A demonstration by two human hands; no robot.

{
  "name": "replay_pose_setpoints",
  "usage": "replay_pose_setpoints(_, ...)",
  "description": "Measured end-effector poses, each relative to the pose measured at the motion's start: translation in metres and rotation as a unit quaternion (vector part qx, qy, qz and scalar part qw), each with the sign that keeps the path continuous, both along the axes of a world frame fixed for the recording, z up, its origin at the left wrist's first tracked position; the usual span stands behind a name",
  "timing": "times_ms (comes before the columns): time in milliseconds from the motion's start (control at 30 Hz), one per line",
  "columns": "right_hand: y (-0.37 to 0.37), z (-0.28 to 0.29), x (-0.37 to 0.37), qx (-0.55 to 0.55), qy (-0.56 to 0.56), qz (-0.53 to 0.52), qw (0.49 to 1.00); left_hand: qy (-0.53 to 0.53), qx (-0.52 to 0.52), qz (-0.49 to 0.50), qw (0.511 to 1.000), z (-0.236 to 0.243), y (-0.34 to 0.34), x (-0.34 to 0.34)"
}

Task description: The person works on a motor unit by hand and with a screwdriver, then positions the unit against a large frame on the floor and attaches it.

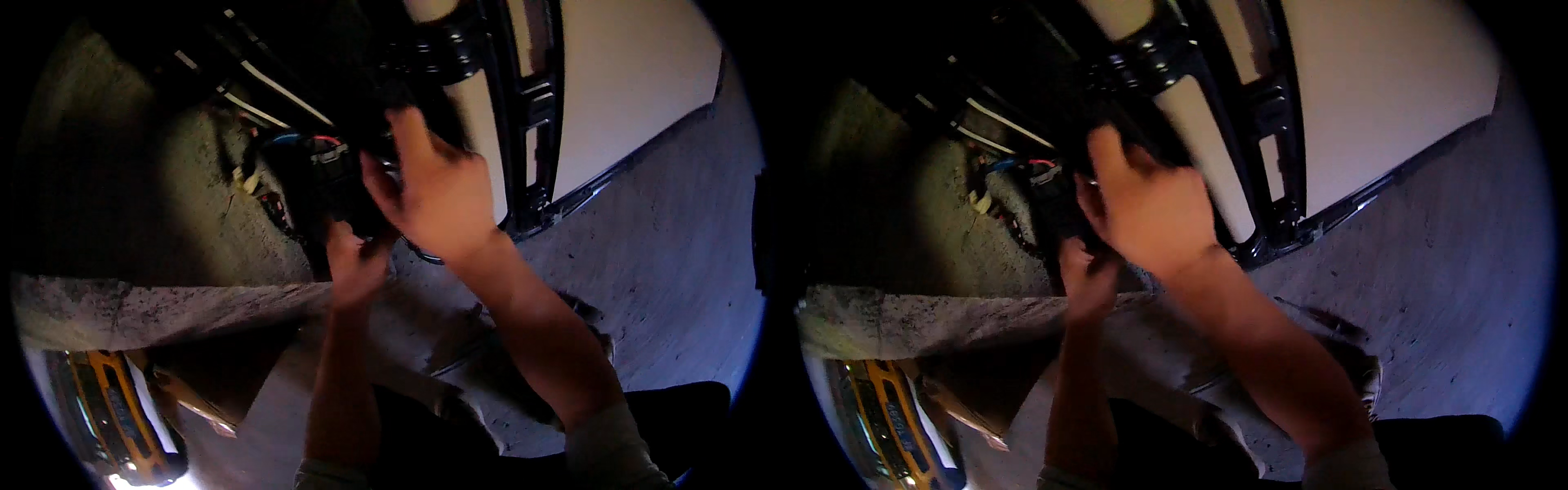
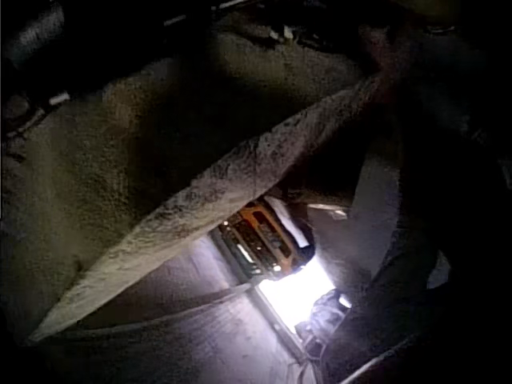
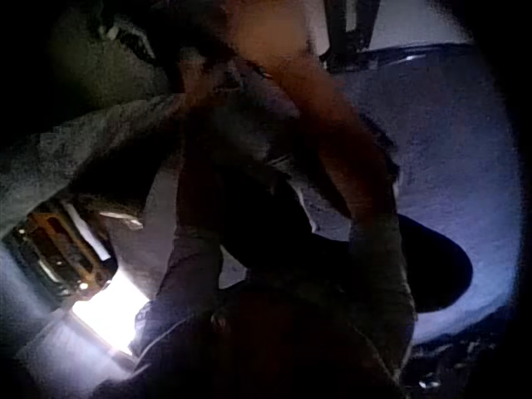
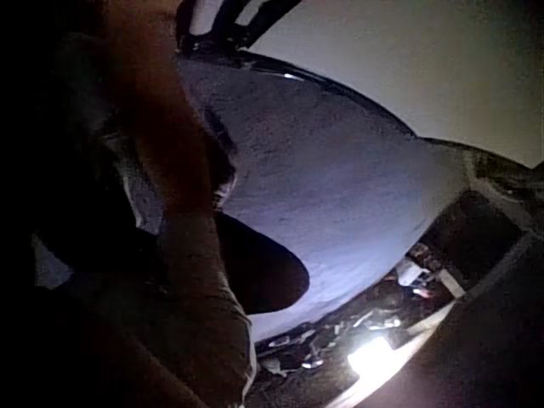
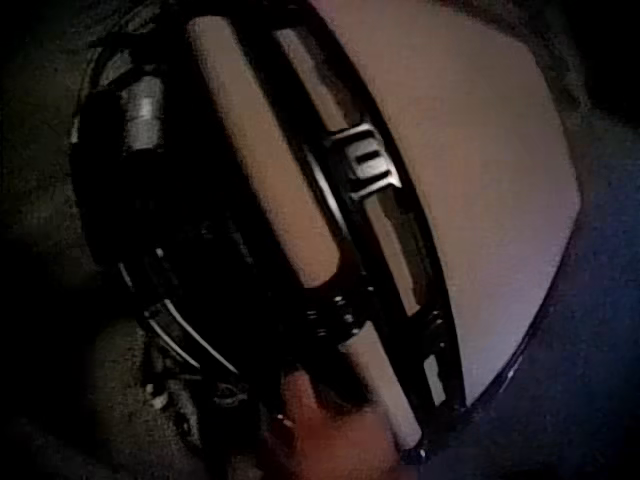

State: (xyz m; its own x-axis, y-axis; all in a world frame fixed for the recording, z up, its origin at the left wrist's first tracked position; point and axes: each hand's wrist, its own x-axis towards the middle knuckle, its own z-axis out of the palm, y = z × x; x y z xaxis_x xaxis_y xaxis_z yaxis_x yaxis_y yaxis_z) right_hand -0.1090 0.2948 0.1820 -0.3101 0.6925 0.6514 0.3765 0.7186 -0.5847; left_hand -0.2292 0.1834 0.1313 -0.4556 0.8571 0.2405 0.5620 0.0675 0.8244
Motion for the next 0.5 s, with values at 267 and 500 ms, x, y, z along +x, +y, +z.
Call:
replay_pose_setpoints(267, 0.003, -0.008, 0.006, 0.03, 0.107, 0.054, 0.992, -0.192, 0.066, -0.067, 0.977, 0.005, 0.008, 0.004)
replay_pose_setpoints(500, 0.003, -0.014, 0.001, 0.013, 0.109, 0.043, 0.993, -0.242, 0.145, -0.067, 0.957, 0.001, 0.01, 0.007)
